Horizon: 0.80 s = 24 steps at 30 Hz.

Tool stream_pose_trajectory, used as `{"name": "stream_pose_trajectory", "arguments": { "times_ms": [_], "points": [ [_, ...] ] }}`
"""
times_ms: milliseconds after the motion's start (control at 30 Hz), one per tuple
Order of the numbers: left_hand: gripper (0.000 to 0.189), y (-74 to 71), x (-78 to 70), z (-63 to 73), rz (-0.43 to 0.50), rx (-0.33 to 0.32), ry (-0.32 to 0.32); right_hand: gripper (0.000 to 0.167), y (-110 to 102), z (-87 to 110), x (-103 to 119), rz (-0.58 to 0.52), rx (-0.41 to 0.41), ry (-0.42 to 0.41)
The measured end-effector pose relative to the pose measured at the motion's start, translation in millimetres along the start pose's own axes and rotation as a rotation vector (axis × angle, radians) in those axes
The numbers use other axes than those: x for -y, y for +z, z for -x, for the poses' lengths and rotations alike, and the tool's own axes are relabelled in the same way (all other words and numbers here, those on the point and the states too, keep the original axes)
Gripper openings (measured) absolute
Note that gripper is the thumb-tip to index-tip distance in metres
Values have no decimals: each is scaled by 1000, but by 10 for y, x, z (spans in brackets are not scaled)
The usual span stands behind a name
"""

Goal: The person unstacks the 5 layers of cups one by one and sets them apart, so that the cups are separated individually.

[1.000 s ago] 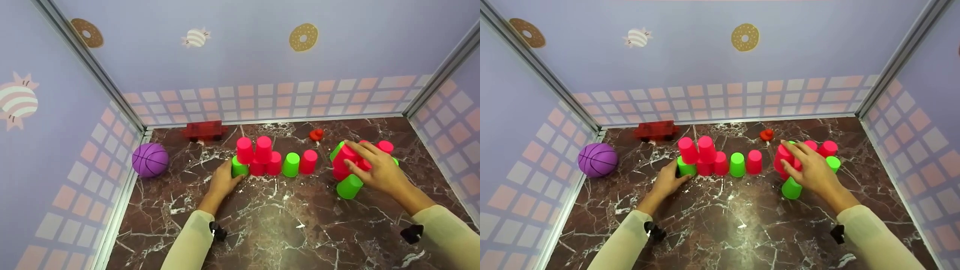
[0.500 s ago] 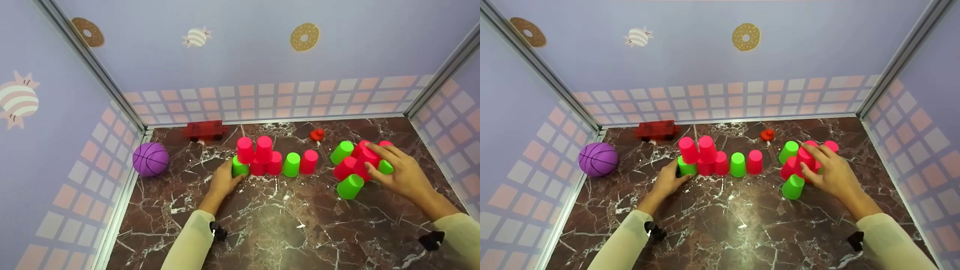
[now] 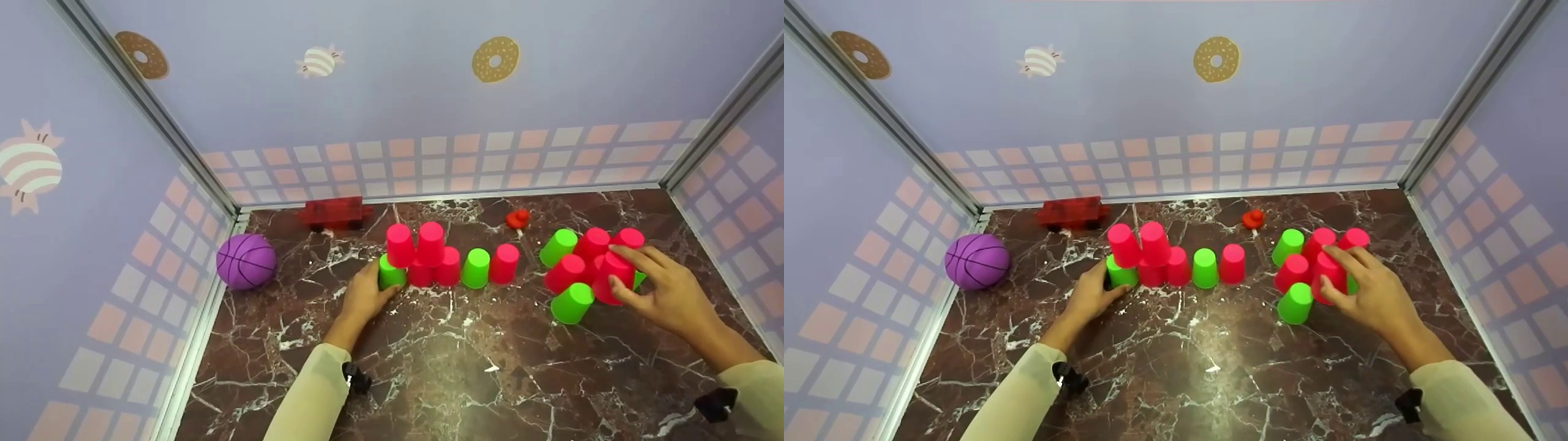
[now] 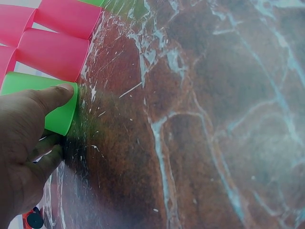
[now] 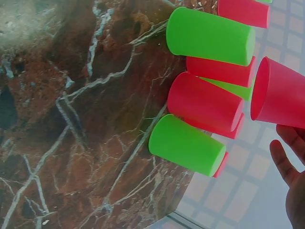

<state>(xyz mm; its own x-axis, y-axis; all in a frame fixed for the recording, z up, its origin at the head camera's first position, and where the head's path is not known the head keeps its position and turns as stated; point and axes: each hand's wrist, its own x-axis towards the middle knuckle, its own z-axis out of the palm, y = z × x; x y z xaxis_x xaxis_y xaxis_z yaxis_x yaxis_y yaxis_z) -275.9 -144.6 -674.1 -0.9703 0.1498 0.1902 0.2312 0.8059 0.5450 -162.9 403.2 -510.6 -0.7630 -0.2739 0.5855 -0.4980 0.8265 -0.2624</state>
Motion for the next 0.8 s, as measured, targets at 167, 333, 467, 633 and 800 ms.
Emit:
{"name": "stream_pose_trajectory", "arguments": {
  "times_ms": [167, 333, 467, 633, 800],
  "points": [
    [72, -1, 2, 5, -4, 8, -6, 59, 25, 77, -10, -4, 14, 39],
    [70, 2, 10, -9, -3, 5, -1, 60, 30, 108, -39, -22, -5, 40],
    [71, 5, 6, -9, -5, 4, -4, 61, 38, 158, -74, -22, -15, 33],
    [72, 2, 1, -3, -14, 1, -1, 63, 90, 253, -83, -25, -8, 54],
    [74, 7, 9, -1, -13, 2, -3, 69, 156, 370, -86, -33, 17, 91]
  ]
}}
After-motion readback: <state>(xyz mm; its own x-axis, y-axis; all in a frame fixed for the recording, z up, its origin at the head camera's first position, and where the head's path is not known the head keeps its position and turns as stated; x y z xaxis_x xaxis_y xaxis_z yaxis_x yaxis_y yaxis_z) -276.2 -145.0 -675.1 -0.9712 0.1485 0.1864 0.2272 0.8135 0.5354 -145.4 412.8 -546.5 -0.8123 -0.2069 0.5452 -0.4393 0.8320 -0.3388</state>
